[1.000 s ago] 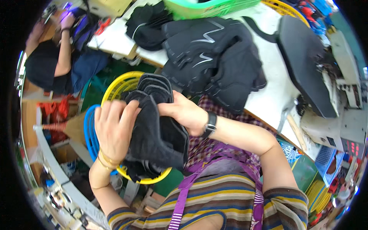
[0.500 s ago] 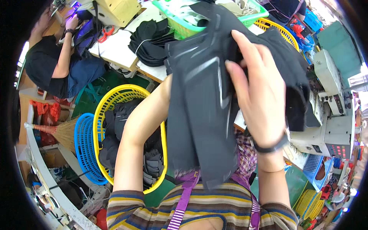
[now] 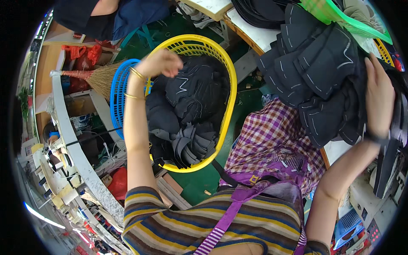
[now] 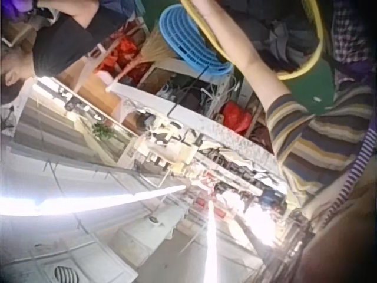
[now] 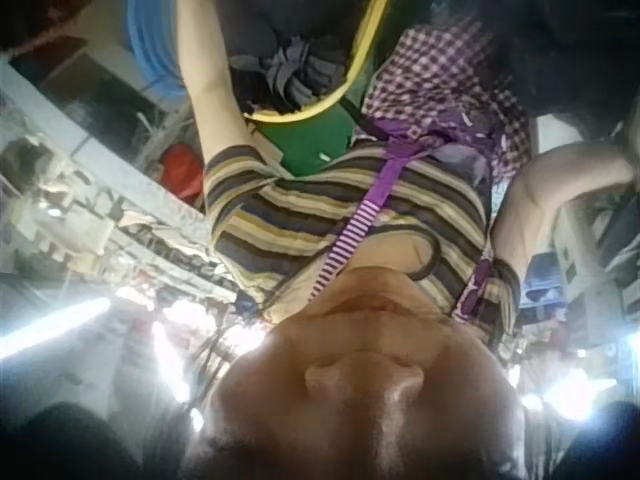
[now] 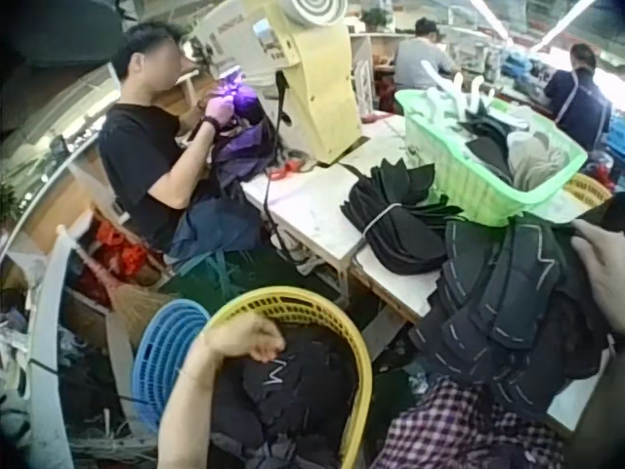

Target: The person folds the edges of shoe parts using a machine, hammers the folded pieces with a hammer, and sorts and places the finished parts into a basket.

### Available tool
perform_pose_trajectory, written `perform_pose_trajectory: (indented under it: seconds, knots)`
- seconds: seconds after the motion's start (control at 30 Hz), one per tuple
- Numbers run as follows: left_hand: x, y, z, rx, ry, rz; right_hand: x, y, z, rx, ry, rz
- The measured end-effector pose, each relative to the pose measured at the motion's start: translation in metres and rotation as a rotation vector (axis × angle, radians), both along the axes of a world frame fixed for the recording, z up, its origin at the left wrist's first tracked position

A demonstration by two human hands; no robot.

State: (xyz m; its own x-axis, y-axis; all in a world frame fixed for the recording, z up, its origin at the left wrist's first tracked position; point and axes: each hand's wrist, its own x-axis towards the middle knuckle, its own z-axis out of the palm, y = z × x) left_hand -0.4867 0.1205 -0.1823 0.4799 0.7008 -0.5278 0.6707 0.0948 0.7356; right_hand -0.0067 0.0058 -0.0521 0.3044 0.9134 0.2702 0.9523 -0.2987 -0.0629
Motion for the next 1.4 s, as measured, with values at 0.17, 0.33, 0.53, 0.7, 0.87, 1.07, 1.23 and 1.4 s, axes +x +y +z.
perform_pose_trajectory:
  seconds: [0.17, 0.33, 0.53, 0.7, 0.87, 1.07, 1.23, 1.4]
  knots:
    - [0.02, -0.048, -0.16, 0.932, 0.415, 0.093, -0.142, -0.05, -0.02, -0.18, 0.704, 0.833]
    - [0.045, -0.081, -0.165, 0.871, 0.56, 0.034, -0.231, -0.008, -0.182, -1.008, 1.7, 0.206]
    - [0.049, -0.15, -0.108, 0.378, -0.055, 0.356, -0.269, -0.023, -0.259, -0.716, 1.778, 0.151]
    - [0.053, -0.179, -0.1, 0.033, -0.312, 0.682, -0.26, -0.04, -0.244, -0.521, 1.788, 0.322]
    - [0.012, -0.187, -0.091, -0.402, -0.926, 1.094, -0.22, -0.035, -0.225, -0.521, 1.859, 0.451]
    - [-0.151, -0.218, -0.07, -0.065, -0.997, 1.15, -0.174, -0.009, -0.217, -0.329, 1.78, 0.584]
    - [-0.217, -0.231, -0.02, 0.128, -0.375, 1.205, -0.163, 0.001, -0.21, -0.366, 1.898, 0.478]
    - [-0.13, -0.218, 0.017, -0.124, -0.387, 0.494, -0.208, -0.014, -0.209, -0.477, 2.12, 0.331]
